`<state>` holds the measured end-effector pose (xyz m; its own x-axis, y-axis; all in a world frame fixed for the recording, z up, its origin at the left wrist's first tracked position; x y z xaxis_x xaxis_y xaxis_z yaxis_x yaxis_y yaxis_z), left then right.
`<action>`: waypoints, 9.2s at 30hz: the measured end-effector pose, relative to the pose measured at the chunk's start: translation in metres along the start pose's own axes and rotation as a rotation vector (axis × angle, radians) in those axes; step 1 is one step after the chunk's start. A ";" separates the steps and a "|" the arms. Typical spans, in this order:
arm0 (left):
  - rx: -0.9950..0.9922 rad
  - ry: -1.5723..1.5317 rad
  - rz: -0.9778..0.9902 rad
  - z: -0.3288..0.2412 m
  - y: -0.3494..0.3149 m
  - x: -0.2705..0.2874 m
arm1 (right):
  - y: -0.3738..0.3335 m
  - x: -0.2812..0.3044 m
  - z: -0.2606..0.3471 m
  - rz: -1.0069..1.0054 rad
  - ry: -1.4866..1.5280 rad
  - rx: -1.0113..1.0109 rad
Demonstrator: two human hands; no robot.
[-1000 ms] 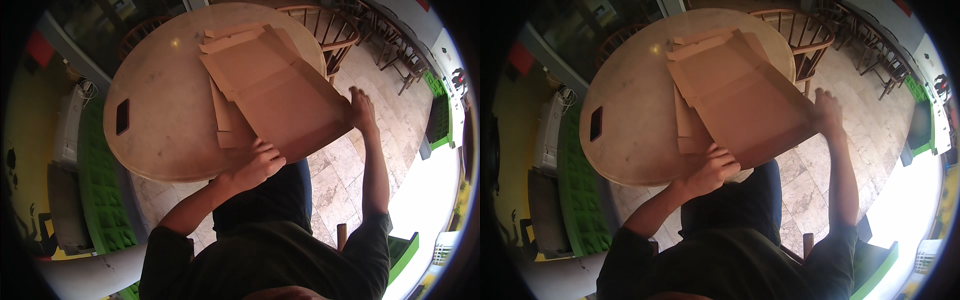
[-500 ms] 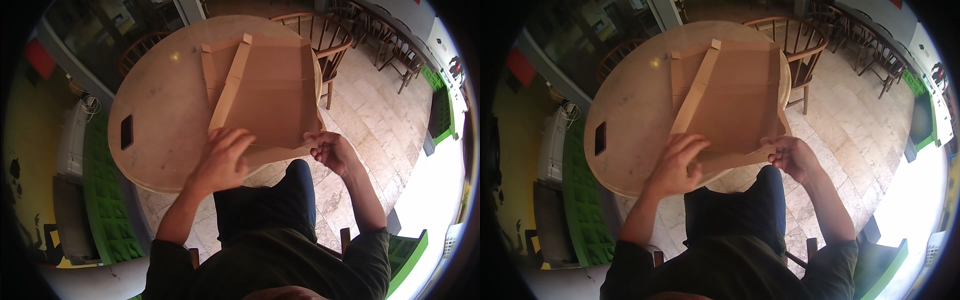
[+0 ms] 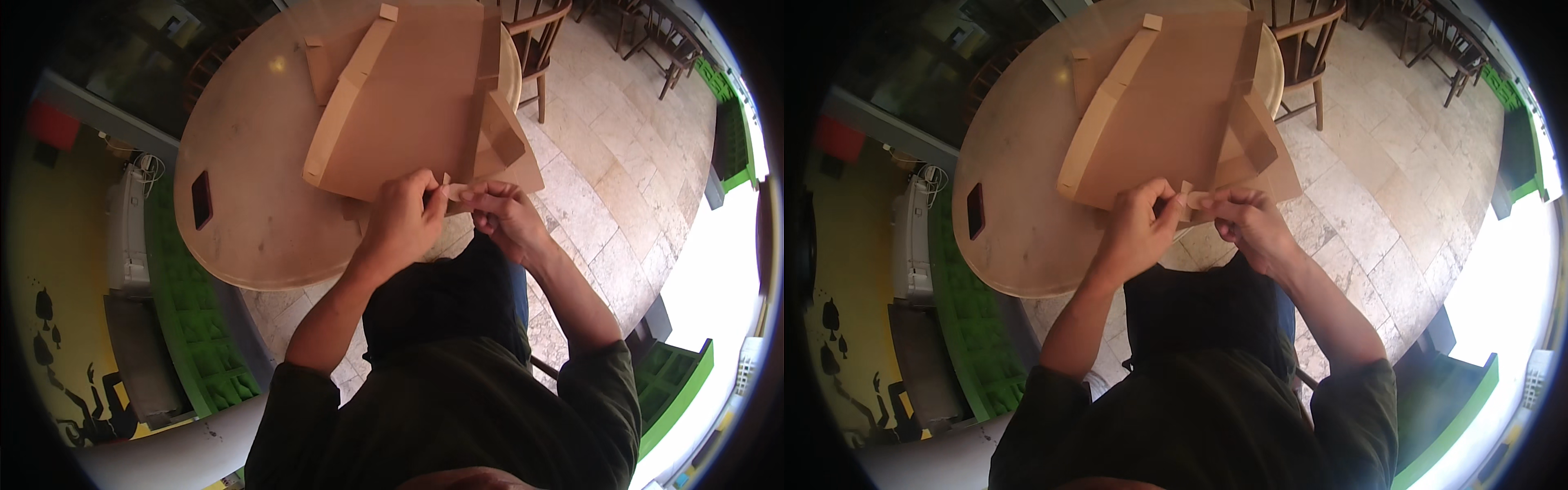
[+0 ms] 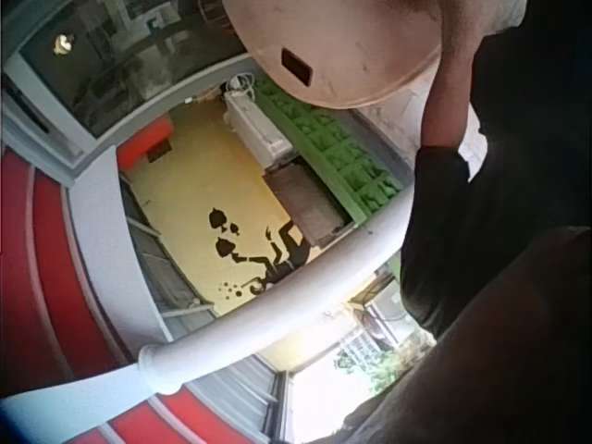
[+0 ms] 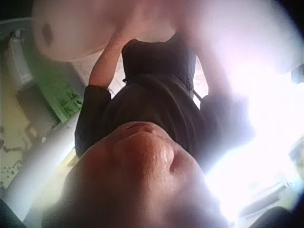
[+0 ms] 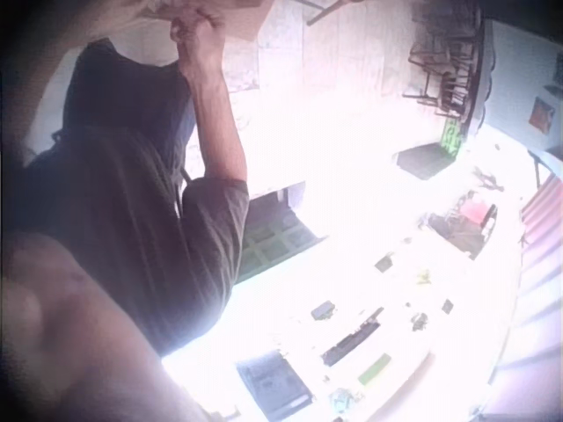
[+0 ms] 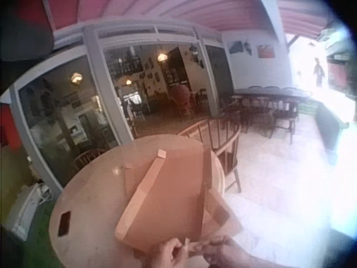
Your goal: The person assembles a flat-packed cardboard box on a round table. They fold the side panels and bottom flaps, then interlock the tabs to form the box structure.
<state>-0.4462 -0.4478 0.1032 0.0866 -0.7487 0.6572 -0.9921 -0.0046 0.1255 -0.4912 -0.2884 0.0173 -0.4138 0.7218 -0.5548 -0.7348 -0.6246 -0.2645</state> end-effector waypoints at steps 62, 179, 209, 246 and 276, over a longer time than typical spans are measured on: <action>-0.092 0.265 0.440 0.030 0.040 -0.022 | 0.022 -0.006 -0.024 0.007 -0.290 0.037; -0.360 0.328 -0.260 0.022 0.128 -0.032 | 0.068 0.038 0.071 -0.339 -0.477 0.361; -0.298 0.109 -0.443 -0.085 0.014 0.145 | -0.016 -0.106 0.160 -0.144 -0.779 1.009; -0.461 -1.021 -0.262 -0.058 0.041 0.073 | -0.031 -0.107 0.163 -0.173 -0.802 1.095; -0.323 -1.011 -0.014 -0.069 0.094 0.059 | -0.044 -0.127 0.173 -0.572 -1.296 1.303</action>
<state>-0.5279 -0.4470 0.2052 -0.1656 -0.9538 -0.2508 -0.9077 0.0479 0.4170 -0.4992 -0.3007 0.2356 0.3499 0.8605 0.3703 -0.5414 -0.1368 0.8296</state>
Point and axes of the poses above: each hand's wrist, its own y-axis towards the middle knuckle, its own x-axis out of the back of the hand, z = x × y, the point moved 7 cm from there along y, towards the middle knuckle, and after that the axes turned 4 degrees about z, right-handed, at the moved point
